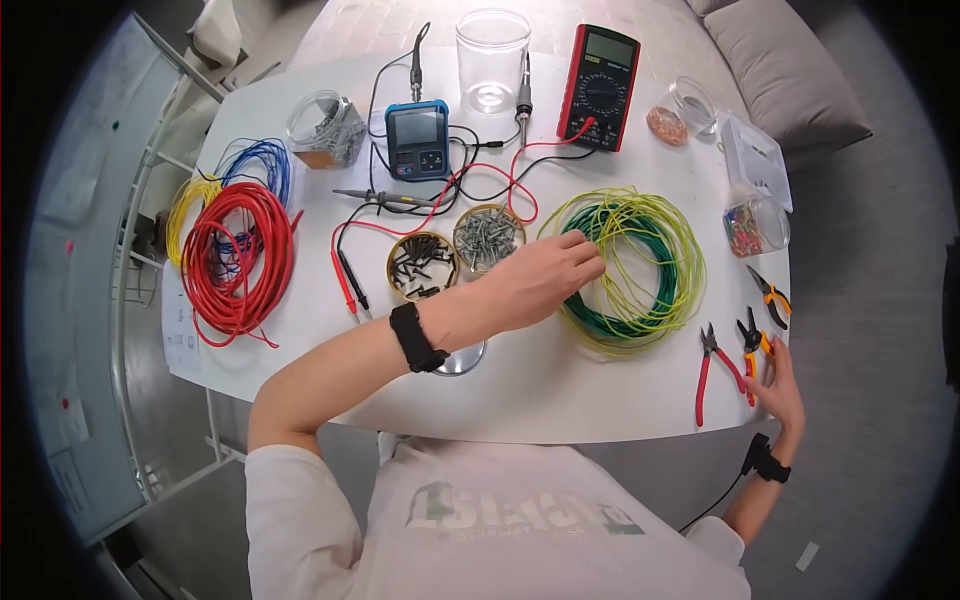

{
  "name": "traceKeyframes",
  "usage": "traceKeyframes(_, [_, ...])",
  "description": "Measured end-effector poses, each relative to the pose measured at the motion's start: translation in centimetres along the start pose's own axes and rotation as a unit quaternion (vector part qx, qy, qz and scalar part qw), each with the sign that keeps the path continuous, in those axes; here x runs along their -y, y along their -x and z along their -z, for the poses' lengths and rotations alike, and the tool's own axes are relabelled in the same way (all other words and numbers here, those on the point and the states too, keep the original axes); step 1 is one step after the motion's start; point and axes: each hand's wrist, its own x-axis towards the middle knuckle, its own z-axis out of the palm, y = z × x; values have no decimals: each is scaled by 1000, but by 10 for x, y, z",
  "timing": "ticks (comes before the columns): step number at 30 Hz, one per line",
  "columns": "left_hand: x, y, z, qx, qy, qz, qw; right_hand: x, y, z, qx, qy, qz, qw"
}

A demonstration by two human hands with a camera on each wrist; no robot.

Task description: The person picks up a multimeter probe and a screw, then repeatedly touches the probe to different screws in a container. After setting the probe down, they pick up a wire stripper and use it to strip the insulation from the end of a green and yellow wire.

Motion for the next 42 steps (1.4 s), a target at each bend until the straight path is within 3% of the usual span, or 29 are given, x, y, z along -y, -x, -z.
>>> traceKeyframes(3, [1,3,5,-8,22,-13,1000,14,3,3,-3,-2,-14,1000])
traceKeyframes(6, [-1,4,12,-1,49,22,999,14,5,2,-15,1,-12,1000])
traceKeyframes(9, [0,4,12,-44,58,33,997,16,6,3,-19,-6,-9,1000])
traceKeyframes(18, [-11,-9,25,-83,1,23,996,22,3,-3,-50,30,-24,998])
traceKeyframes(21, [-15,-15,22,-117,-8,8,993,16,1,-8,-59,39,-19,997])
traceKeyframes(23, [-20,-21,23,-183,30,-31,982,18,2,-8,-60,43,-22,997])
traceKeyframes(27, [-24,-27,27,-185,49,-26,981,13,0,-12,-76,47,-13,996])
traceKeyframes(29, [-25,-27,27,-144,132,-7,981,9,0,-16,-84,40,-9,996])
traceKeyframes(32, [-23,-28,19,-143,173,-16,974,10,1,-17,-96,26,1,995])
traceKeyframes(42, [-30,-26,-4,-123,231,14,965,10,4,-24,-125,58,11,990])
